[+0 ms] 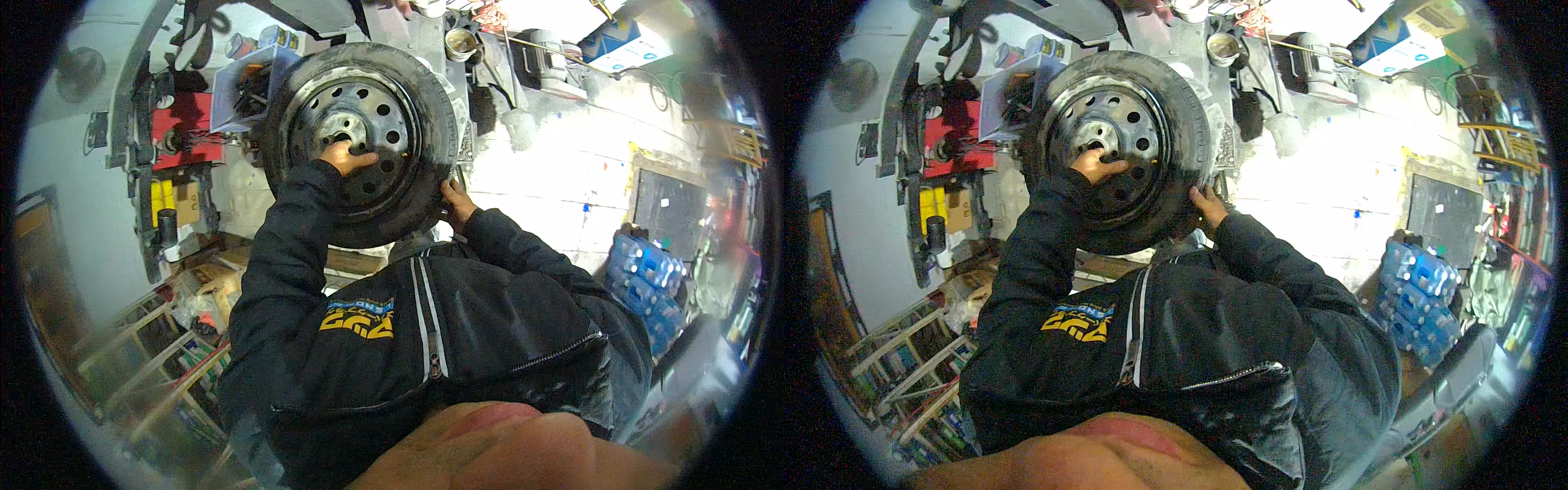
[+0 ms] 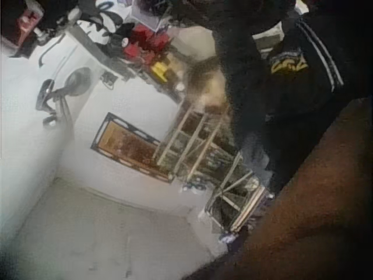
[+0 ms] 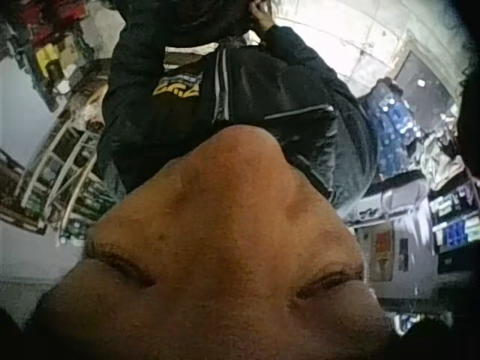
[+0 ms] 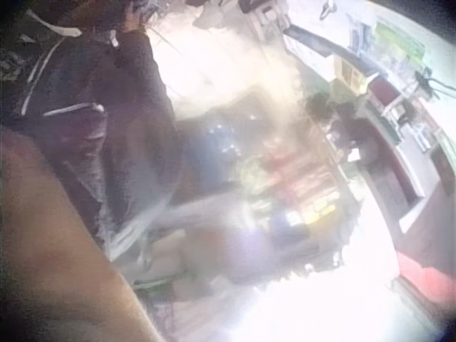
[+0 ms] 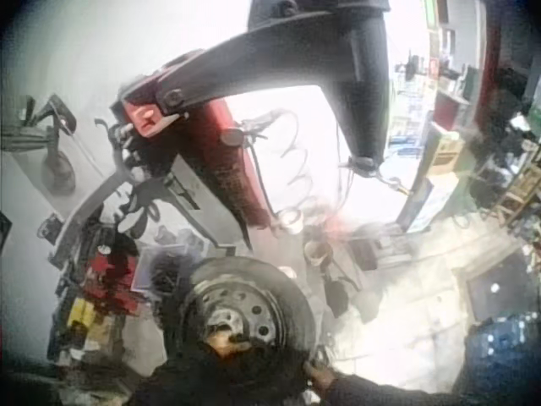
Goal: The person mounts a tire onto a rim using a tire machine, inflates it with an air hose, and then removes the tire from the machine. The person handles the tire and rim throughout the process.
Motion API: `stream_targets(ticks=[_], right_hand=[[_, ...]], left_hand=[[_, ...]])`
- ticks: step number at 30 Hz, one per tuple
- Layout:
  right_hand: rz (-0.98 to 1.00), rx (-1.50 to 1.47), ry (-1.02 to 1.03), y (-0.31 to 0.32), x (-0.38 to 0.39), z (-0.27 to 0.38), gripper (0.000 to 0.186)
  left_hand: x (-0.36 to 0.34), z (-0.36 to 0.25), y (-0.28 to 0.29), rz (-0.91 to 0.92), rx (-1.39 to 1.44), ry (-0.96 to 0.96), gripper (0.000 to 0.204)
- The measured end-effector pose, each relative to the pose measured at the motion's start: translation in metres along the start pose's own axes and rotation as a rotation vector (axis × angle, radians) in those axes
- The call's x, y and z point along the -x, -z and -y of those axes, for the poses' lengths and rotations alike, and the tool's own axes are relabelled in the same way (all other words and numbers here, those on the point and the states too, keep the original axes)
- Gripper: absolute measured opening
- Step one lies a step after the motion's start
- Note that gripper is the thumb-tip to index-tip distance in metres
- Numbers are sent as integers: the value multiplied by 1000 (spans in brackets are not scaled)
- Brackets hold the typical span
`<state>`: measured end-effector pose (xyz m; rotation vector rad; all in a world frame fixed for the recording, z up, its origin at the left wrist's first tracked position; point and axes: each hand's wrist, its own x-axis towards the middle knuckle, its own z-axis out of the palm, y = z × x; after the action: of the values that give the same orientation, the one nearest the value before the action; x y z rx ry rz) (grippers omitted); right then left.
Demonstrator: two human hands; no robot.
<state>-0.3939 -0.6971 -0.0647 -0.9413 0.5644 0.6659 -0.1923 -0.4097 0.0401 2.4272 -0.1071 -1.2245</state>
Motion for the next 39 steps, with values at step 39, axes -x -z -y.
stream_targets(ticks=[39], right_hand=[[141, 84, 151, -30, 63, 138, 139]], left_hand=[[21, -68, 88, 91, 295, 95, 79]])
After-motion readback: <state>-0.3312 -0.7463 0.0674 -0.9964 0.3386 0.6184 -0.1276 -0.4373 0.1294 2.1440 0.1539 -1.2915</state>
